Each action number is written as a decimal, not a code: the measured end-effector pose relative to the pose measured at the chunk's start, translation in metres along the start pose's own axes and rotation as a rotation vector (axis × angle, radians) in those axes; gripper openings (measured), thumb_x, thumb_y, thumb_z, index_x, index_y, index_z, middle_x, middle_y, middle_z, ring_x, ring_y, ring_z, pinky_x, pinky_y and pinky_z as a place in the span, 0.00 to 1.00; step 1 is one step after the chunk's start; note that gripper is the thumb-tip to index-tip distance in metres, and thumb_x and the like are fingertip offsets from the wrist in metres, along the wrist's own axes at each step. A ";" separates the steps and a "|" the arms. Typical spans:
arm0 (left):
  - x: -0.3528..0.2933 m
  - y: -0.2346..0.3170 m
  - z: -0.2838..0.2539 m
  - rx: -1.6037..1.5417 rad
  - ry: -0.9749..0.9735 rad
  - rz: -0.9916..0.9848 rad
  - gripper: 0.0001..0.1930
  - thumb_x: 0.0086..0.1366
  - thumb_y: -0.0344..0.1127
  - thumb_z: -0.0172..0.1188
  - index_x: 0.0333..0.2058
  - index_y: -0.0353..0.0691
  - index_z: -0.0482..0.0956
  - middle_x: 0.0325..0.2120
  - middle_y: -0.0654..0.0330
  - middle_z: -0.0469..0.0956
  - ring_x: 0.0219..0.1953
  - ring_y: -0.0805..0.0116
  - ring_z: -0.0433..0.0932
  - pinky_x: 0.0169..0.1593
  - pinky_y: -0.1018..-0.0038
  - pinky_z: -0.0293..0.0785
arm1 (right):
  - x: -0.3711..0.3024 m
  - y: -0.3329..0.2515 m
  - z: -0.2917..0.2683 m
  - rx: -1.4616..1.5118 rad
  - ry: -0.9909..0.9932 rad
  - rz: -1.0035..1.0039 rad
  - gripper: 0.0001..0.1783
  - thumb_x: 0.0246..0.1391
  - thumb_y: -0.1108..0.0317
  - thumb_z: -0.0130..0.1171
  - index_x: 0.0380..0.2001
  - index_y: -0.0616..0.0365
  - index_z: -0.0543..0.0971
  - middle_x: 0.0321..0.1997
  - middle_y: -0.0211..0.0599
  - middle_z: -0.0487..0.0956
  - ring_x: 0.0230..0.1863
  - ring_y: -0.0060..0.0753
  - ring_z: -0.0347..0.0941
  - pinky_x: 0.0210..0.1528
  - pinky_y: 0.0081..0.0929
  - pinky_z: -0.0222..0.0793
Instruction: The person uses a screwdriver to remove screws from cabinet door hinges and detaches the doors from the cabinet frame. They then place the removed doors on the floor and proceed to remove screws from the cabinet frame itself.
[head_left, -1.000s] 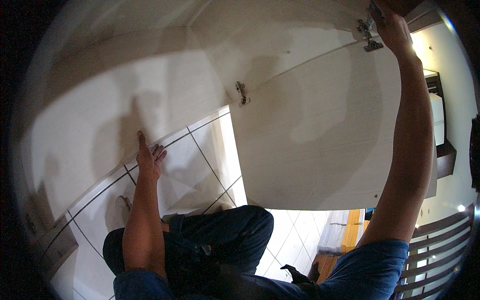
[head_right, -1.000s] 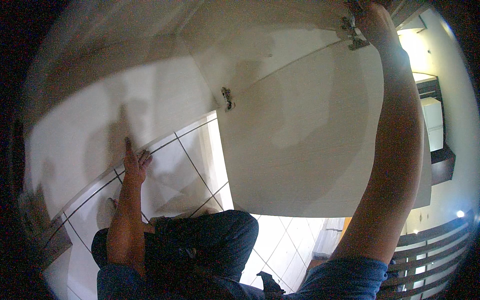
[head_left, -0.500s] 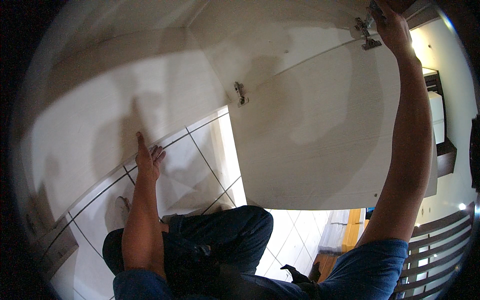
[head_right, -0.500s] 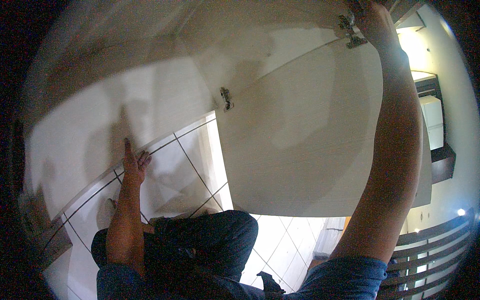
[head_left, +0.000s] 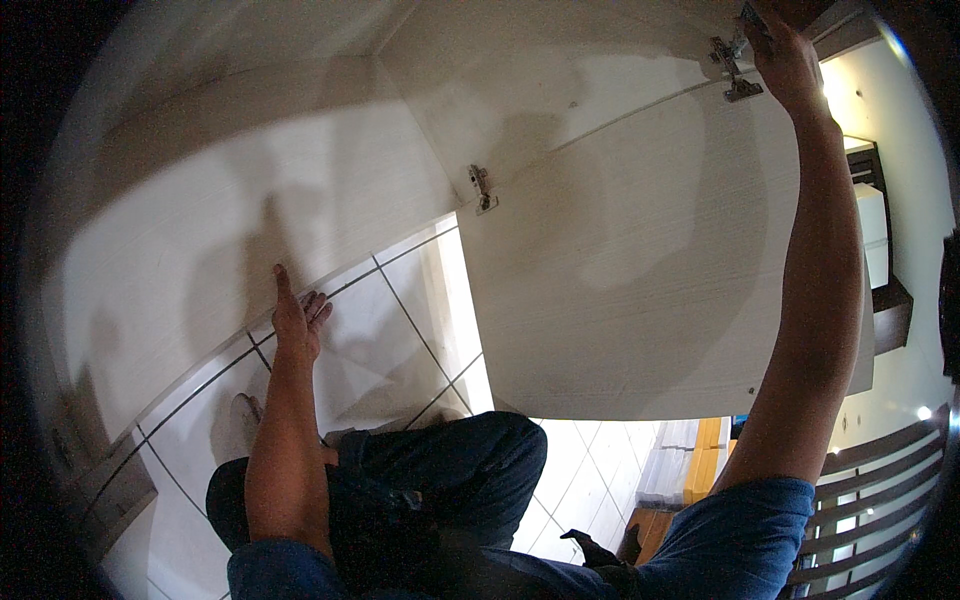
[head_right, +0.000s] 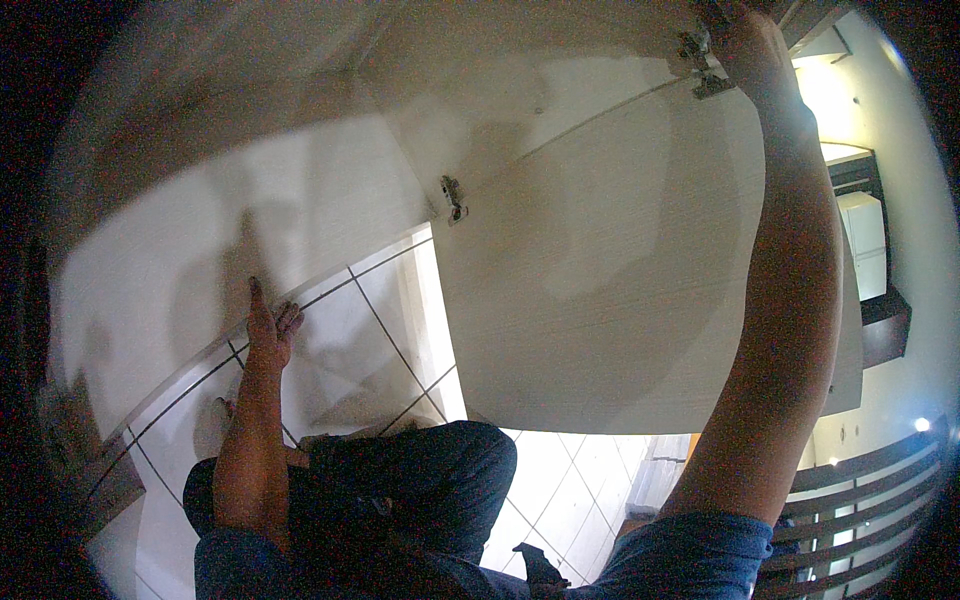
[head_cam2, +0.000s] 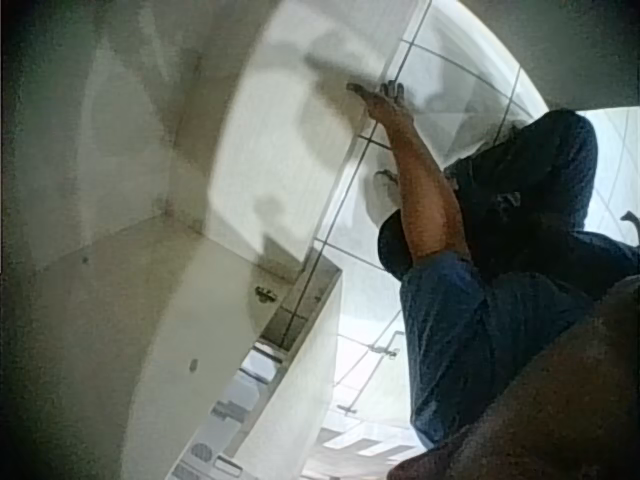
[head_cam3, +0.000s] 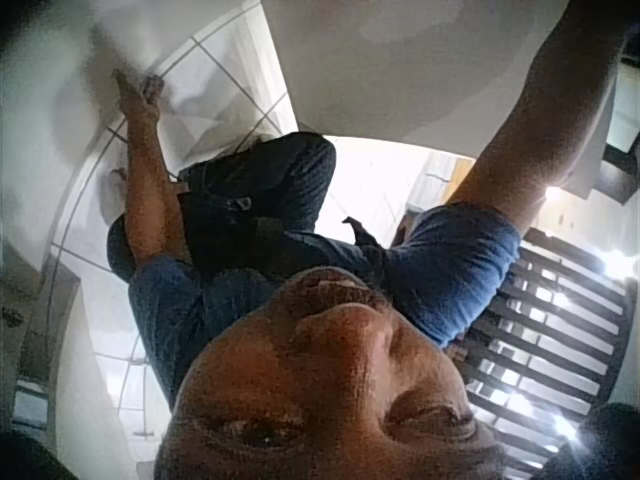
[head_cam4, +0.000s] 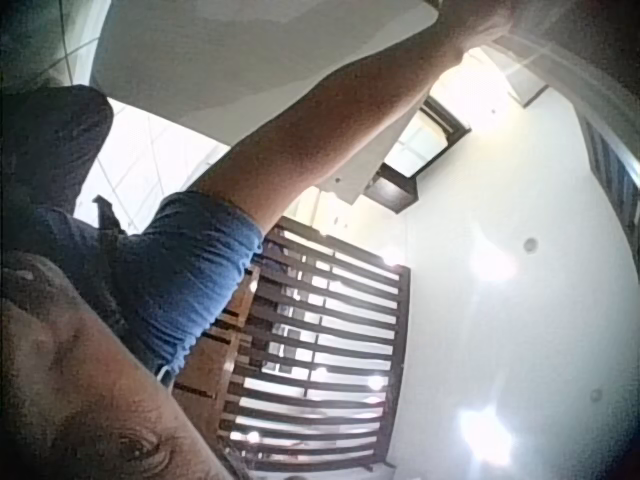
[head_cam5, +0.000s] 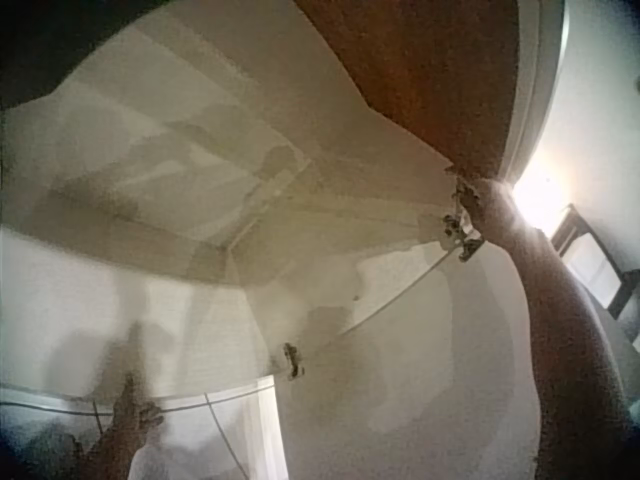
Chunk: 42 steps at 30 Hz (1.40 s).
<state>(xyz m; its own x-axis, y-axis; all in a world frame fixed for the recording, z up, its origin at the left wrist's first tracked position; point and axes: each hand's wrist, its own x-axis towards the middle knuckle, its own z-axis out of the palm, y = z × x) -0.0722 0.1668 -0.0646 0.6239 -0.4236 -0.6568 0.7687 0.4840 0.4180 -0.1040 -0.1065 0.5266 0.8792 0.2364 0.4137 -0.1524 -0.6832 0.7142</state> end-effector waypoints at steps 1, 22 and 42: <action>0.001 -0.001 0.000 -0.006 0.008 -0.002 0.61 0.51 0.74 0.57 0.67 0.35 0.38 0.63 0.35 0.50 0.63 0.44 0.60 0.61 0.56 0.64 | -0.001 0.003 0.000 -0.002 0.012 -0.018 0.17 0.55 0.73 0.54 0.49 0.56 0.75 0.39 0.52 0.79 0.42 0.50 0.77 0.44 0.39 0.72; 0.002 0.000 0.001 -0.022 0.058 -0.017 0.58 0.51 0.72 0.59 0.67 0.37 0.43 0.62 0.37 0.54 0.59 0.46 0.65 0.59 0.57 0.67 | -0.001 0.009 0.001 0.054 0.023 0.011 0.14 0.52 0.76 0.57 0.44 0.59 0.77 0.34 0.50 0.78 0.38 0.48 0.76 0.40 0.38 0.71; 0.004 0.000 -0.004 -0.022 -0.009 -0.007 0.59 0.51 0.73 0.58 0.67 0.38 0.40 0.63 0.36 0.51 0.62 0.44 0.61 0.61 0.56 0.63 | 0.010 -0.018 -0.007 -0.063 -0.095 0.043 0.19 0.50 0.74 0.59 0.48 0.55 0.76 0.37 0.46 0.80 0.38 0.42 0.78 0.40 0.38 0.72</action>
<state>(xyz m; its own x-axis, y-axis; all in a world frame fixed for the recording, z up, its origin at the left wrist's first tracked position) -0.0701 0.1685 -0.0697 0.6197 -0.4340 -0.6539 0.7700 0.4975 0.3995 -0.0957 -0.0872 0.5219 0.9095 0.1397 0.3915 -0.2161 -0.6456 0.7324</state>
